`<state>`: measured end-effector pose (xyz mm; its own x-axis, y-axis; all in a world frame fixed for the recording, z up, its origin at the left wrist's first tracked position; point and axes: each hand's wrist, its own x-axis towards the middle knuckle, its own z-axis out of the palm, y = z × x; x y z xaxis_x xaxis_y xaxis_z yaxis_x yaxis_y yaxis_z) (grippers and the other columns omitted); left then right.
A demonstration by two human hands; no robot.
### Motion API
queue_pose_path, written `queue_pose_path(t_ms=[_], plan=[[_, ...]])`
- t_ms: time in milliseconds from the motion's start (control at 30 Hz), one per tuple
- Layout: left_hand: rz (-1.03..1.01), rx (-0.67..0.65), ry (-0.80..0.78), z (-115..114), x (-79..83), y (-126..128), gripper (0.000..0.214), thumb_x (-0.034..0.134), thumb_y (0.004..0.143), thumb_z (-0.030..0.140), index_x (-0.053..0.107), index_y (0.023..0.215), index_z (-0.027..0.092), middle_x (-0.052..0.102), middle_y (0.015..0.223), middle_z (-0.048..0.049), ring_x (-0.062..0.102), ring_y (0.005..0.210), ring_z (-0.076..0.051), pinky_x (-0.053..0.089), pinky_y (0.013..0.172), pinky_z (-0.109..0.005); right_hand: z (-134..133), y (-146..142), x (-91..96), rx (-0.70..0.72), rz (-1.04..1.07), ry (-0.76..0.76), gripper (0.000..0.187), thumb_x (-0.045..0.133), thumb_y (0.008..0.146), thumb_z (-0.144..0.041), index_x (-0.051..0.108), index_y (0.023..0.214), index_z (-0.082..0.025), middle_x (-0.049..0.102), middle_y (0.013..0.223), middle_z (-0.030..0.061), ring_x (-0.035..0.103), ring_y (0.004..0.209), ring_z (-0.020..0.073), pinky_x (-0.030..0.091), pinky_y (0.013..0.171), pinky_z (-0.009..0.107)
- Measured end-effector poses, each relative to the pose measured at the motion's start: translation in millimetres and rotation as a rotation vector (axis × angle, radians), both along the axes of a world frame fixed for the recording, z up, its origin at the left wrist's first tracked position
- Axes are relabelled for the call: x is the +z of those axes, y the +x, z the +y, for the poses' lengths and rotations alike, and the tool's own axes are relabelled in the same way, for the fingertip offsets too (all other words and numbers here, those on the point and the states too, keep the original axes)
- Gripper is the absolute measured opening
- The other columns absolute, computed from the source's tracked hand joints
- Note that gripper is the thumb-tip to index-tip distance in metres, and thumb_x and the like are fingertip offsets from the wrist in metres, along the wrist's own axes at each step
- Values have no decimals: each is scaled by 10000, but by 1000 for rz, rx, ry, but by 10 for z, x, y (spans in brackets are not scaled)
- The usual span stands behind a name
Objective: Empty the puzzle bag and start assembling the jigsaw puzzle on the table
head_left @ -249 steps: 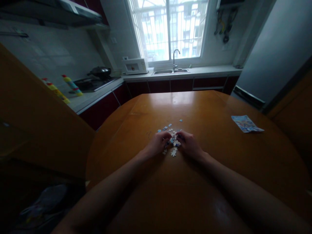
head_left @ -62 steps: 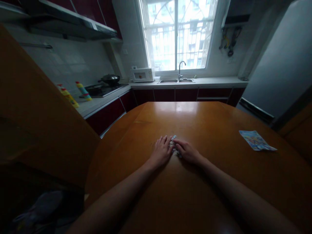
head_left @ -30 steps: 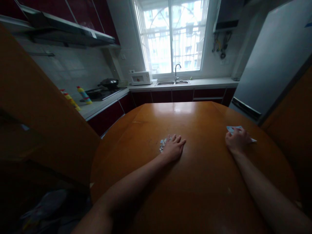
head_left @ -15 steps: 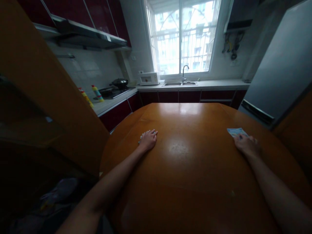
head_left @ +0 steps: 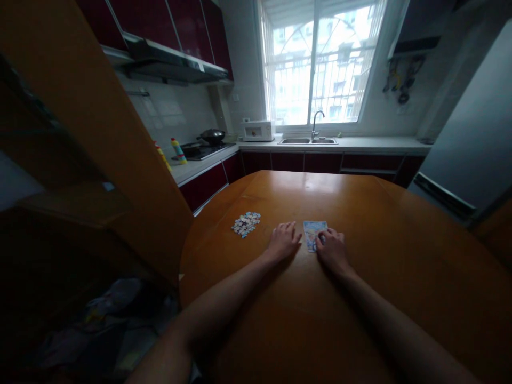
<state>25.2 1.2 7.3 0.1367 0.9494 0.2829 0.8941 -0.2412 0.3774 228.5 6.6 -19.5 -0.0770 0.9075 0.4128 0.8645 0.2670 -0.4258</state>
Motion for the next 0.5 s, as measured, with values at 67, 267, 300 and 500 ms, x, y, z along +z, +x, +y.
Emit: queue_pose_path(t_ms=[67,267,300,500], plan=[[-105,-19,-6,13,-63,51,510,651,930,310,565,1411,165,546,1468,-156,476,1383,-314,374,1183,-493,-160,-242,33,60,-1,19,222,555,925,-292,740,997,-192,673,1173,172,560,1020,304,446,894,442],[-444,-33,-65,98,-105,-130,435,783,739,68,742,1165,147,490,1498,-183,531,1360,-306,483,1116,-415,-331,-397,131,248,53,-35,256,488,959,-224,733,963,-151,680,1164,180,582,1097,299,467,978,413],[-551,-39,-86,102,-110,-140,421,785,722,51,755,1132,142,479,1503,-188,568,1321,-309,520,1073,-411,-324,-389,134,286,96,-41,266,484,958,-217,740,931,-150,690,1151,177,601,1089,290,475,986,405],[-965,-19,-184,118,-88,-139,361,818,688,48,753,1038,105,472,1503,-202,720,966,-216,613,897,-383,-288,-361,131,298,418,57,277,529,927,-278,764,1000,-150,732,1130,157,692,1021,278,539,956,426]])
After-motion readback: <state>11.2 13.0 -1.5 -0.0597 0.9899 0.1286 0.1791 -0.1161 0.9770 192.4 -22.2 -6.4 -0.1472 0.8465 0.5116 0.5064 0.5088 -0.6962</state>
